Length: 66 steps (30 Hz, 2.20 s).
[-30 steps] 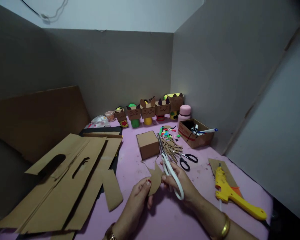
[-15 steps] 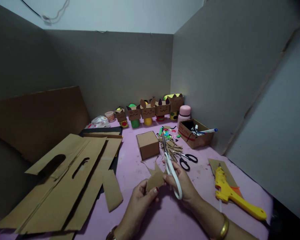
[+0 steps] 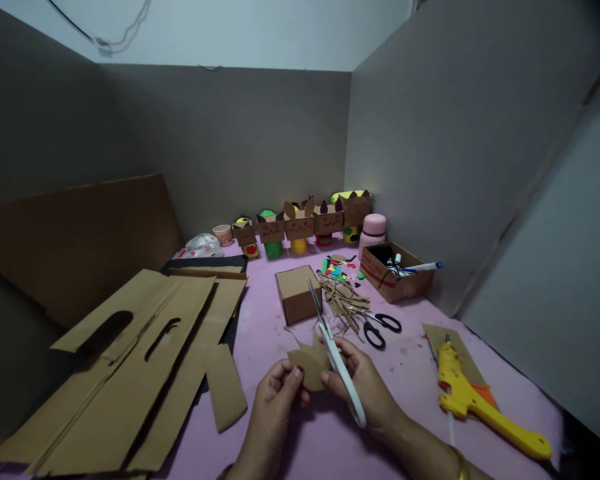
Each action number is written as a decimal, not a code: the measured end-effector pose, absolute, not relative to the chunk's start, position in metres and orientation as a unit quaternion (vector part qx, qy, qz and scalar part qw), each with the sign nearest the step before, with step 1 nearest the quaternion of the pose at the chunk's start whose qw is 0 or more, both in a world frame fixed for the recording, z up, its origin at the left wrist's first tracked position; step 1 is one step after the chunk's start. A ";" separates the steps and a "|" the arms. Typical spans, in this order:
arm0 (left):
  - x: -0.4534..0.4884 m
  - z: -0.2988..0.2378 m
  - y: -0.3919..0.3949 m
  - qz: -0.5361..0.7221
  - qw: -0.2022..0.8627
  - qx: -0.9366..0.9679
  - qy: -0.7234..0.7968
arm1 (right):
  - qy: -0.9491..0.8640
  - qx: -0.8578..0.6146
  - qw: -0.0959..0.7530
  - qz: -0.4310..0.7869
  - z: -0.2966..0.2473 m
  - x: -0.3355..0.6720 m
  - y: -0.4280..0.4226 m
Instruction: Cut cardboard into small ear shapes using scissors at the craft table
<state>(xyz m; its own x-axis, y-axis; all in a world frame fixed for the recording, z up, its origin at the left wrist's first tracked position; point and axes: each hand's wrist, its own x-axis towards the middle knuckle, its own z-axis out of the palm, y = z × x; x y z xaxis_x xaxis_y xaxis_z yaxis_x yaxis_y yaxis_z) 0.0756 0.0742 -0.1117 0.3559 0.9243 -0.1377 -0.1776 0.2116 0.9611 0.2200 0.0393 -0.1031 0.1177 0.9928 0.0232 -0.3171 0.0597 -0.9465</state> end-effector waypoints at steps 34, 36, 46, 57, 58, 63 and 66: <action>0.077 -0.101 0.062 0.388 0.684 0.518 0.336 | -0.422 -0.436 0.599 0.523 -0.102 0.217 0.035; 0.078 -0.100 0.060 0.382 0.688 0.518 0.336 | -0.403 -0.444 0.603 0.527 -0.103 0.218 0.036; 0.078 -0.099 0.061 0.383 0.688 0.506 0.353 | -0.379 -0.427 0.621 0.537 -0.105 0.220 0.034; 0.074 -0.098 0.070 0.454 0.687 0.427 0.373 | -0.455 -0.465 0.605 0.458 -0.103 0.228 0.033; 0.073 -0.098 0.071 0.465 0.687 0.417 0.372 | -0.464 -0.478 0.592 0.453 -0.105 0.228 0.033; 0.070 -0.098 0.079 0.509 0.692 0.351 0.373 | -0.518 -0.552 0.520 0.395 -0.110 0.229 0.034; 0.068 -0.099 0.084 0.524 0.684 0.345 0.373 | -0.559 -0.573 0.476 0.364 -0.107 0.230 0.032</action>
<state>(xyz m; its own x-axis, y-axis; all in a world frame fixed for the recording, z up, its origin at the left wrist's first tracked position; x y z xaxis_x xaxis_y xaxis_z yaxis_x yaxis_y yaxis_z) 0.0678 0.0836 -0.0989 0.1723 0.9738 -0.1484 -0.4600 0.2127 0.8620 0.2296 0.0325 -0.1068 0.1102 0.9873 0.1148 0.2944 0.0779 -0.9525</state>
